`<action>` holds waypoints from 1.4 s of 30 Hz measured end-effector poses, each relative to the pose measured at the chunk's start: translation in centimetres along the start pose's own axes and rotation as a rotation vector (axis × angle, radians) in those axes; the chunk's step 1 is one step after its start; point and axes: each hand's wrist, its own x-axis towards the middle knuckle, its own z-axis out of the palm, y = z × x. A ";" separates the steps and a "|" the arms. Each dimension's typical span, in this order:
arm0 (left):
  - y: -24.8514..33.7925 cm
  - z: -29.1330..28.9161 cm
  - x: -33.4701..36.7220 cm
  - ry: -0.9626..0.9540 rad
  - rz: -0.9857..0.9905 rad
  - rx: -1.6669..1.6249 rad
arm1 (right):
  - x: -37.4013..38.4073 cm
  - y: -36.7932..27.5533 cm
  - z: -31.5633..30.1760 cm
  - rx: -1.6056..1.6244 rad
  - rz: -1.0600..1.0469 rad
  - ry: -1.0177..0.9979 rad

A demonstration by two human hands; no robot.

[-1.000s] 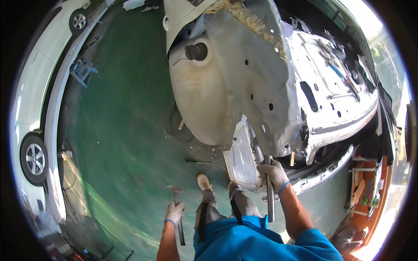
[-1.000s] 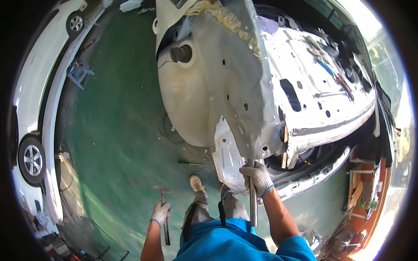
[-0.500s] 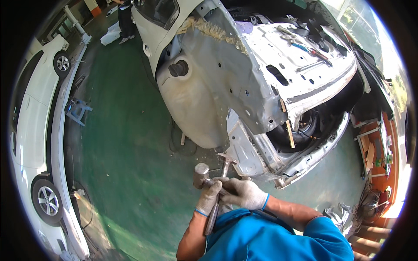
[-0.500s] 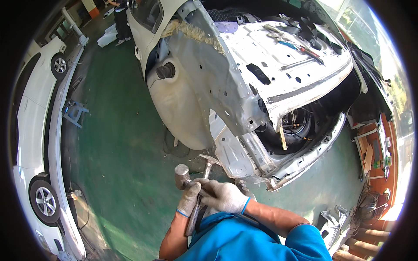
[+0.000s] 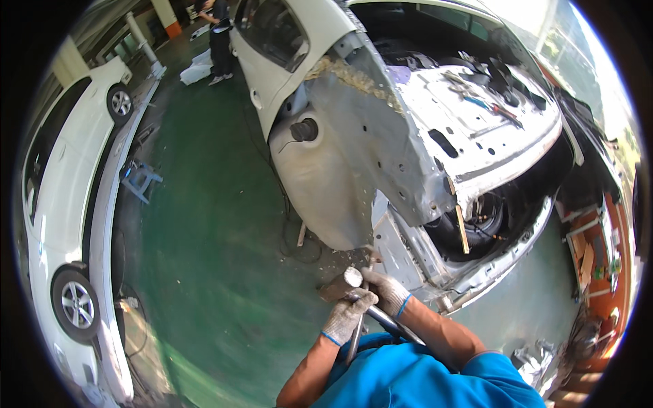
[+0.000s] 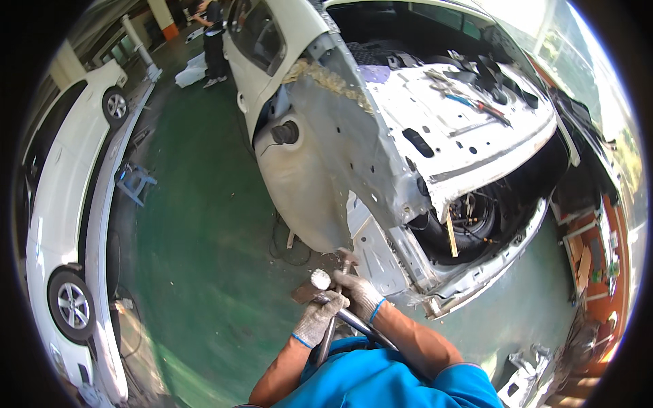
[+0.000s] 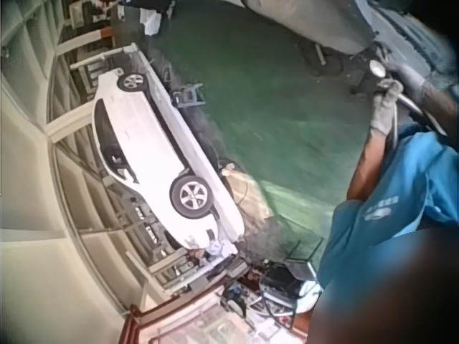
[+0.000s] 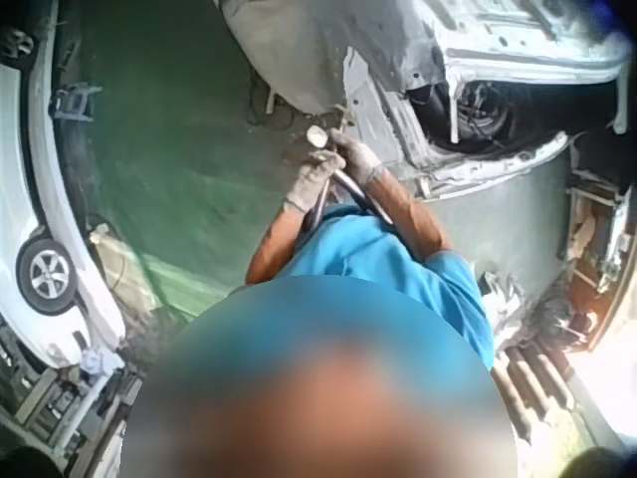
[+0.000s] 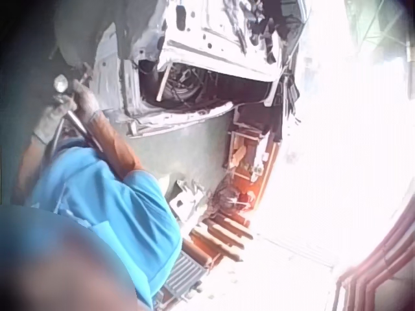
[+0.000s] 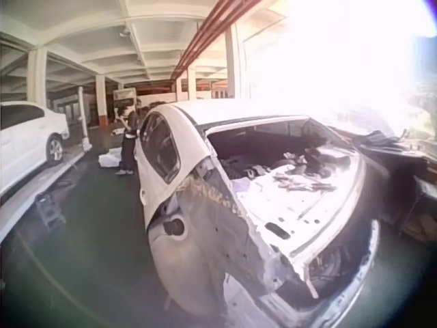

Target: The person uses a hammer and a metal dolly to repeatedly strike and shape the inner metal panel of a car's front section. The person adjusts the position of the dolly and hammer to work on different areas of the panel.

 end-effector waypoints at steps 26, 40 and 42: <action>6.3 -1.9 6.4 0.450 0.076 -0.559 | -15.8 -11.0 -8.1 -0.608 -0.252 0.600; 10.8 7.3 12.2 0.594 0.122 0.062 | -11.4 -13.4 -11.6 -0.866 -0.345 0.377; 10.4 7.6 13.1 0.592 0.092 0.057 | -11.0 -13.9 -11.7 -0.590 -0.357 0.277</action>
